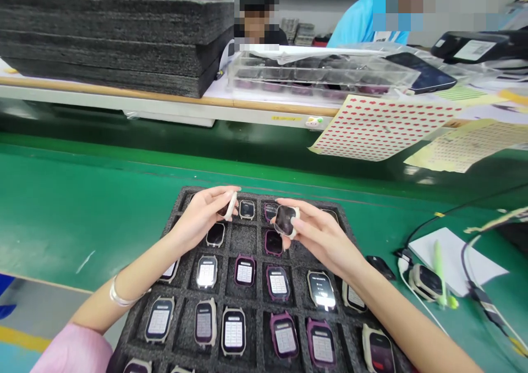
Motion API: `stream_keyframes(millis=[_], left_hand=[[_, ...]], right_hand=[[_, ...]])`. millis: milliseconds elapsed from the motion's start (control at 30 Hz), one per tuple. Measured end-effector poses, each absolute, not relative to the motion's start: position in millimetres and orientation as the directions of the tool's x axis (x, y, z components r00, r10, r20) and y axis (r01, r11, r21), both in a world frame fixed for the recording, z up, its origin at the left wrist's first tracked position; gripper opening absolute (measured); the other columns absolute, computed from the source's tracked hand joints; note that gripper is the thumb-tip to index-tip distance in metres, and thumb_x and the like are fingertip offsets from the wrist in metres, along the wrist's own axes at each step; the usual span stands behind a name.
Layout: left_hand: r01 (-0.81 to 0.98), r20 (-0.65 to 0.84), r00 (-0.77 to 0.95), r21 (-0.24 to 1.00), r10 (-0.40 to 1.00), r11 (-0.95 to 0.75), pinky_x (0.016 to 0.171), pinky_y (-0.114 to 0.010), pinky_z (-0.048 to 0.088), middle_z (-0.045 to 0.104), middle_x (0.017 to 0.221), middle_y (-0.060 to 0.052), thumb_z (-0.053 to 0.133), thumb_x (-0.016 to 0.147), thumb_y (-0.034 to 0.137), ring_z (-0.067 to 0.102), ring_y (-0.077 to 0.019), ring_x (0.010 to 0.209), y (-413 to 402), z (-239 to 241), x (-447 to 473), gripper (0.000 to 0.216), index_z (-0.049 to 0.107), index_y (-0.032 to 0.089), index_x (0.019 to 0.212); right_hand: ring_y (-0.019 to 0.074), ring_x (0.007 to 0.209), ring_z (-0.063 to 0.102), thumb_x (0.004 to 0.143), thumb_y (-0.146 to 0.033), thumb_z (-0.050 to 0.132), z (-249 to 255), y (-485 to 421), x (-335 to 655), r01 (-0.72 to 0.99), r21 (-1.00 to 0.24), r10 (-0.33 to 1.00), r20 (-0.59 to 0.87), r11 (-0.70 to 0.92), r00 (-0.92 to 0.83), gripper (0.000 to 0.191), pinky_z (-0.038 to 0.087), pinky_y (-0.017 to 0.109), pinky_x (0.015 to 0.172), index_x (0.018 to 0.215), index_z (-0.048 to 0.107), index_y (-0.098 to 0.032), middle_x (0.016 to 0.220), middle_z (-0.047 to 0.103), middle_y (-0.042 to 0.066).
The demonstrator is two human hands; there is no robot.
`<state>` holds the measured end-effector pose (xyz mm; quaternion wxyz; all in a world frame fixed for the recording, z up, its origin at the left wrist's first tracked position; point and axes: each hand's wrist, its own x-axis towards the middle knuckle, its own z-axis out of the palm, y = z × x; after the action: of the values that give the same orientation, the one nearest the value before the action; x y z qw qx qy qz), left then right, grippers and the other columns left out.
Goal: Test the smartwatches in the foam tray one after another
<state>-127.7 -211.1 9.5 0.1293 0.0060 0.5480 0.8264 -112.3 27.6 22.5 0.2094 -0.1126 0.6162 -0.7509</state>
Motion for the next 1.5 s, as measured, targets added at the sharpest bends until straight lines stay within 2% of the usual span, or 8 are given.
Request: stream_keyframes(millis=[100, 267, 400, 500, 667, 867, 1033, 1500], left_hand=[[-0.254, -0.179, -0.948, 0.924, 0.262, -0.287, 0.052, -0.019, 0.044, 0.058, 0.077, -0.002, 0.065, 0.082, 0.036, 0.054, -0.0096, 0.066, -212, 2, -122, 0.039, 0.060, 0.013, 0.113], [-0.151, -0.164, -0.937, 0.986, 0.308, 0.066, 0.041, -0.019, 0.034, 0.048, 0.064, 0.006, 0.060, 0.083, 0.029, 0.039, -0.0050, 0.043, -210, -4, -114, 0.043, 0.050, 0.017, 0.123], [0.029, -0.036, -0.958, 0.975, 0.283, 0.222, 0.054, -0.021, 0.043, 0.056, 0.084, 0.000, 0.056, 0.083, 0.022, 0.051, -0.0099, 0.062, -208, -4, -108, 0.038, 0.052, 0.019, 0.120], [0.126, 0.039, -0.964, 0.938, 0.263, 0.323, 0.059, -0.022, 0.044, 0.059, 0.100, -0.004, 0.057, 0.082, 0.023, 0.053, -0.0129, 0.073, -208, -3, -104, 0.042, 0.049, 0.021, 0.124], [0.149, 0.045, -0.955, 0.927, 0.292, 0.345, 0.070, -0.026, 0.047, 0.057, 0.117, -0.007, 0.057, 0.081, 0.023, 0.056, -0.0182, 0.090, -207, -5, -103, 0.047, 0.046, 0.020, 0.127], [0.200, 0.089, -0.944, 0.920, 0.318, 0.336, 0.083, -0.028, 0.045, 0.059, 0.113, -0.006, 0.055, 0.080, 0.017, 0.057, -0.0177, 0.094, -207, -5, -104, 0.042, 0.049, 0.018, 0.122], [0.228, 0.097, -0.937, 0.896, 0.336, 0.380, 0.079, -0.026, 0.044, 0.061, 0.097, -0.004, 0.054, 0.078, 0.013, 0.056, -0.0151, 0.083, -207, -2, -101, 0.039, 0.052, 0.015, 0.117], [0.267, 0.154, -0.937, 0.895, 0.313, 0.357, 0.073, -0.023, 0.044, 0.061, 0.098, -0.003, 0.054, 0.078, 0.012, 0.057, -0.0152, 0.084, -210, -4, -100, 0.039, 0.053, 0.019, 0.116]], right_hand=[[0.0137, 0.068, 0.061, 0.086, -0.030, 0.063, 16, 28, -112, 0.237, -0.948, -0.504, -0.102, -0.213, -0.858, 0.038, 0.053, 0.031, 0.066, 0.123, 0.058, -0.027, 0.094, 0.066, 0.004], [0.0133, 0.065, 0.063, 0.088, -0.029, 0.062, 7, 28, -115, 0.283, -0.915, -0.563, -0.078, -0.287, -0.823, 0.037, 0.051, 0.029, 0.063, 0.124, 0.057, -0.023, 0.100, 0.068, 0.008], [0.0141, 0.067, 0.064, 0.088, -0.027, 0.061, 8, 28, -113, 0.308, -0.905, -0.587, -0.084, -0.293, -0.805, 0.037, 0.051, 0.030, 0.064, 0.125, 0.057, -0.022, 0.102, 0.067, 0.010], [0.0143, 0.067, 0.064, 0.087, -0.025, 0.062, 10, 27, -112, 0.324, -0.905, -0.595, -0.103, -0.277, -0.797, 0.039, 0.051, 0.030, 0.064, 0.125, 0.057, -0.021, 0.102, 0.067, 0.010], [0.0151, 0.069, 0.066, 0.086, -0.025, 0.064, 10, 26, -112, 0.308, -0.920, -0.575, -0.119, -0.243, -0.809, 0.039, 0.052, 0.031, 0.068, 0.124, 0.058, -0.023, 0.103, 0.068, 0.009], [0.0156, 0.066, 0.065, 0.083, -0.027, 0.067, 11, 22, -110, 0.258, -0.941, -0.525, -0.109, -0.219, -0.844, 0.038, 0.052, 0.030, 0.063, 0.121, 0.060, -0.022, 0.094, 0.068, 0.006], [0.0147, 0.064, 0.065, 0.083, -0.025, 0.066, 12, 22, -109, 0.188, -0.963, -0.497, -0.069, -0.194, -0.865, 0.037, 0.052, 0.030, 0.065, 0.119, 0.062, -0.022, 0.094, 0.067, 0.005], [0.0163, 0.065, 0.068, 0.087, -0.023, 0.061, 13, 27, -109, 0.115, -0.988, -0.527, -0.046, -0.100, -0.848, 0.037, 0.049, 0.029, 0.072, 0.124, 0.058, -0.020, 0.075, 0.069, 0.002]])
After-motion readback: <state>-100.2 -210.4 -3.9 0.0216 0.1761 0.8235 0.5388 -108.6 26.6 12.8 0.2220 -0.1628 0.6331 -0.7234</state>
